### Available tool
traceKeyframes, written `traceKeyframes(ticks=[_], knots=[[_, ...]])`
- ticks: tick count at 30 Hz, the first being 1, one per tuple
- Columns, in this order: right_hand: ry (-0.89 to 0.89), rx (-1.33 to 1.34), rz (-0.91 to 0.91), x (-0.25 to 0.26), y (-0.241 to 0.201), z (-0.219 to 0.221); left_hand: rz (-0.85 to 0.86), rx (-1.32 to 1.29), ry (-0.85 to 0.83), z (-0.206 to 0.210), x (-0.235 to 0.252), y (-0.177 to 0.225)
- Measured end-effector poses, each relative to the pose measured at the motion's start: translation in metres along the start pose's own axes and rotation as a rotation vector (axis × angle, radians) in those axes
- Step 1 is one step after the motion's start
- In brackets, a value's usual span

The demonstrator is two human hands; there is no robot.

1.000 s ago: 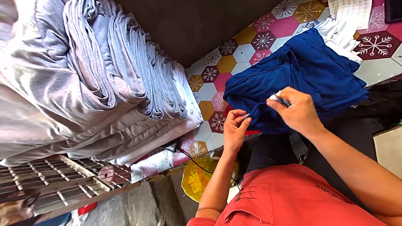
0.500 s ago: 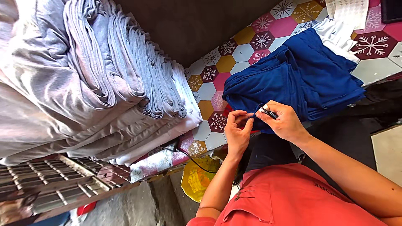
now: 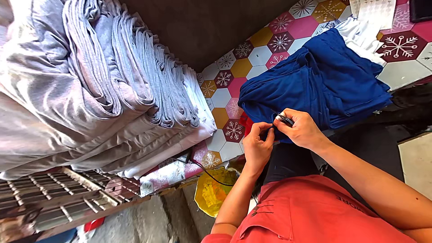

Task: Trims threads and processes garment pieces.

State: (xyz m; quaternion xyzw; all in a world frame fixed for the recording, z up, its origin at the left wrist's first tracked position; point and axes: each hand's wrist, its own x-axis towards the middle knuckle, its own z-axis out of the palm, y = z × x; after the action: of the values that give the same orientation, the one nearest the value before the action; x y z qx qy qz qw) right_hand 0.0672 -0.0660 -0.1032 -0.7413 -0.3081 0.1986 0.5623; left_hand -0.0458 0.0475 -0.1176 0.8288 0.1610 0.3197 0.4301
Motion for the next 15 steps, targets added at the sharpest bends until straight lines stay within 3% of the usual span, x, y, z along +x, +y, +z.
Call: traceKeyframes(ticks=[3, 5, 9, 15], knots=[[-0.057, 0.245, 0.099, 0.0028, 0.0045, -0.0008, -0.156, -0.103, -0.035, -0.0036, 0.0013, 0.0012], [-0.067, 0.266, 0.089, 0.0033, 0.0069, -0.0003, -0.259, -0.157, -0.054, -0.0056, 0.0035, 0.0026], [-0.068, 0.22, 0.072, 0.0038, 0.0071, -0.0001, -0.355, -0.203, -0.072, -0.0072, 0.0042, 0.0032], [-0.022, -0.043, -0.198, 0.0027, 0.008, 0.0069, -0.488, -0.309, -0.108, -0.006, 0.004, -0.0018]])
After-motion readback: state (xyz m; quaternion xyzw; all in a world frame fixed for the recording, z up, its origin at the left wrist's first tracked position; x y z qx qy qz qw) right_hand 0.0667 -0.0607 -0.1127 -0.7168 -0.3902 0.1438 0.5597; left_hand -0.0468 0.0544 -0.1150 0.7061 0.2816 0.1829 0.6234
